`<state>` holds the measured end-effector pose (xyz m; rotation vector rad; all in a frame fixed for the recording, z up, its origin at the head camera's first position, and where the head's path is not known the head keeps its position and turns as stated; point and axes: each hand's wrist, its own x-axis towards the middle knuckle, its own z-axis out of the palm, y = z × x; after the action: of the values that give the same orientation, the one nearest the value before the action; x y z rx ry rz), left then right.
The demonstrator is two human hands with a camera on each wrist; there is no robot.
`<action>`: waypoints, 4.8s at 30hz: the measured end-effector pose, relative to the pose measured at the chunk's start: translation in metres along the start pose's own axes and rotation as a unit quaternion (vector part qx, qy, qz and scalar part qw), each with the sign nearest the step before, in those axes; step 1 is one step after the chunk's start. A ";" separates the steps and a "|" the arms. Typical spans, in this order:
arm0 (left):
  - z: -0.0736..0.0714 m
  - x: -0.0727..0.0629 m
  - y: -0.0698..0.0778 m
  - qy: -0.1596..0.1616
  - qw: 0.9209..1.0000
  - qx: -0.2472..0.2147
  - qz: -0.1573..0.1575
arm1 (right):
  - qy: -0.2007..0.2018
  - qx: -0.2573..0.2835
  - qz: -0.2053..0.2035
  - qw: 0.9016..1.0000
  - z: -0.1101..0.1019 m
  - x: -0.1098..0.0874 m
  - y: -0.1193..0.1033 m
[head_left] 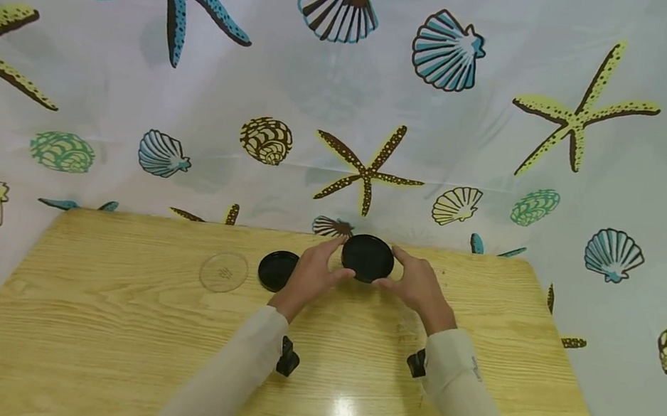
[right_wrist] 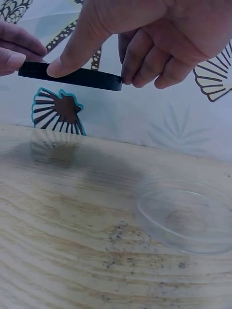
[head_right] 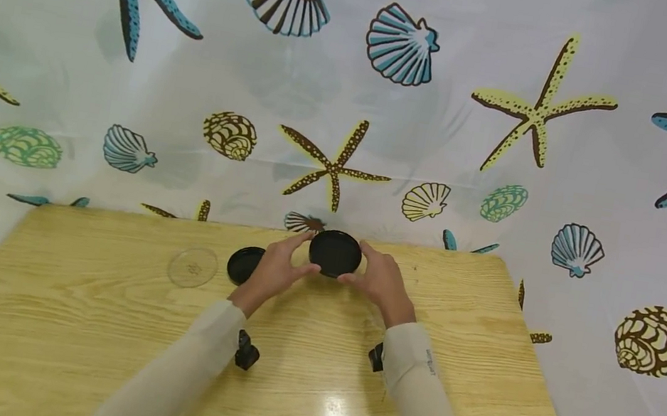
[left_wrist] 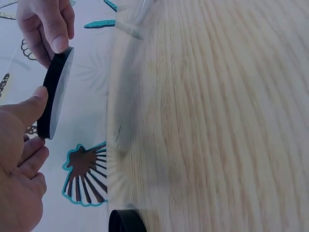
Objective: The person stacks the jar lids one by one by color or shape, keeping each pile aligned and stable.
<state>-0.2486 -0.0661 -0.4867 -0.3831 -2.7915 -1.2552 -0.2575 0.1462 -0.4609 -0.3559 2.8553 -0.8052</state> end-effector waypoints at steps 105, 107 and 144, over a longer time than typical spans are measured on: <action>-0.062 -0.175 -0.065 0.014 0.995 0.044 -0.089 | -0.022 -0.146 -0.163 0.976 0.117 -0.075 -0.099; -0.062 -0.175 -0.066 0.010 0.995 0.045 -0.091 | -0.023 -0.144 -0.158 0.977 0.116 -0.074 -0.098; -0.098 -0.084 -0.092 0.017 0.995 0.097 -0.012 | -0.046 -0.077 -0.067 0.994 0.081 0.003 -0.082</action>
<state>-0.1947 -0.2143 -0.5013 -0.3122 -2.8628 -0.9718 -0.2278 0.0377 -0.4854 -0.5941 2.8383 -0.5753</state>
